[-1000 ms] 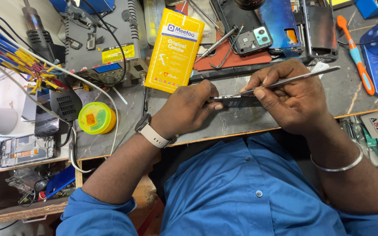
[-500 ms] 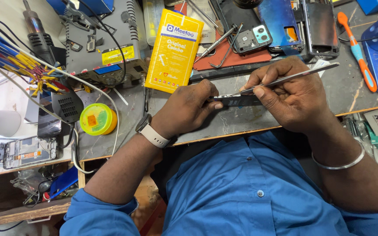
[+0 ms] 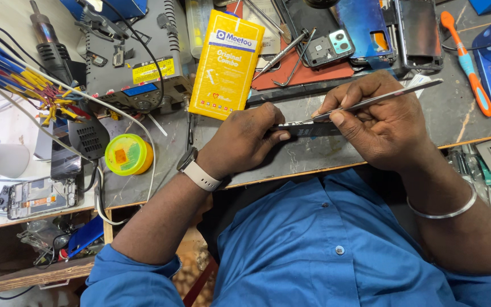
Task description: The person uses tweezers to adjust internal components of a disassembled smartphone, then connects a charging cable and presses the power button to test the screen. The phone powers on and displays the lock screen, after which the person continues to handle the device.
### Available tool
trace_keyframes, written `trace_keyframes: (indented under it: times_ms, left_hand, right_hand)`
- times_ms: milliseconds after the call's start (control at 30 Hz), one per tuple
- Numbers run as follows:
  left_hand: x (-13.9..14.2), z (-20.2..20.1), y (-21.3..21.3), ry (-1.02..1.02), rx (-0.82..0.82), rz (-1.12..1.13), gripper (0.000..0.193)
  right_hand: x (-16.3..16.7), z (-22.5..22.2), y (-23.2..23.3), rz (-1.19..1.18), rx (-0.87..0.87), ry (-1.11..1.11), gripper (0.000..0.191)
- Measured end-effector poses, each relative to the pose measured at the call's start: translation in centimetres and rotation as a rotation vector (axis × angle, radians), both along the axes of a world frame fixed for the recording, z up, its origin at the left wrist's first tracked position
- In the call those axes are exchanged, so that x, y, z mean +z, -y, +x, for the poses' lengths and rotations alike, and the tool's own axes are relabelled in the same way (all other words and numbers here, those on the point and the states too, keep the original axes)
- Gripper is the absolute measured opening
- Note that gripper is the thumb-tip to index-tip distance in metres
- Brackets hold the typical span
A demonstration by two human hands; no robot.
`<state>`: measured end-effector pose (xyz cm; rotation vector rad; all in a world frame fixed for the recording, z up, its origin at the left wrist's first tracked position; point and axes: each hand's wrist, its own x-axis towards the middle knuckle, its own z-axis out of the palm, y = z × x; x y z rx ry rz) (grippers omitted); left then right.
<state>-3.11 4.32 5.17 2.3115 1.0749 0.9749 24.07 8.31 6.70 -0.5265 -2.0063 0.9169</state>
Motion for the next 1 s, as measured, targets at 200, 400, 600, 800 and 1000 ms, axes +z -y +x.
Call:
trace_keyframes:
  times_ms: [200, 400, 600, 800, 1000]
  left_hand:
    - [0.02, -0.03, 0.01, -0.004, 0.001, -0.016, 0.025]
    - [-0.07, -0.06, -0.07, -0.008, -0.008, 0.006, 0.025]
    - [-0.18, -0.1, -0.06, -0.014, -0.005, 0.024, 0.026]
    - [-0.16, -0.13, -0.07, -0.029, 0.004, 0.02, 0.026]
    - [-0.13, -0.16, -0.08, -0.03, 0.004, 0.029, 0.027]
  right_hand:
    - [0.06, -0.02, 0.04, 0.009, -0.039, 0.035, 0.019]
    - [-0.04, -0.02, -0.04, -0.006, -0.035, 0.024, 0.02]
    - [-0.07, -0.02, -0.04, -0.005, -0.024, 0.013, 0.02]
    - [0.03, -0.07, -0.14, 0.012, -0.025, 0.02, 0.02]
    - [-0.08, -0.08, -0.06, -0.01, -0.012, -0.003, 0.021]
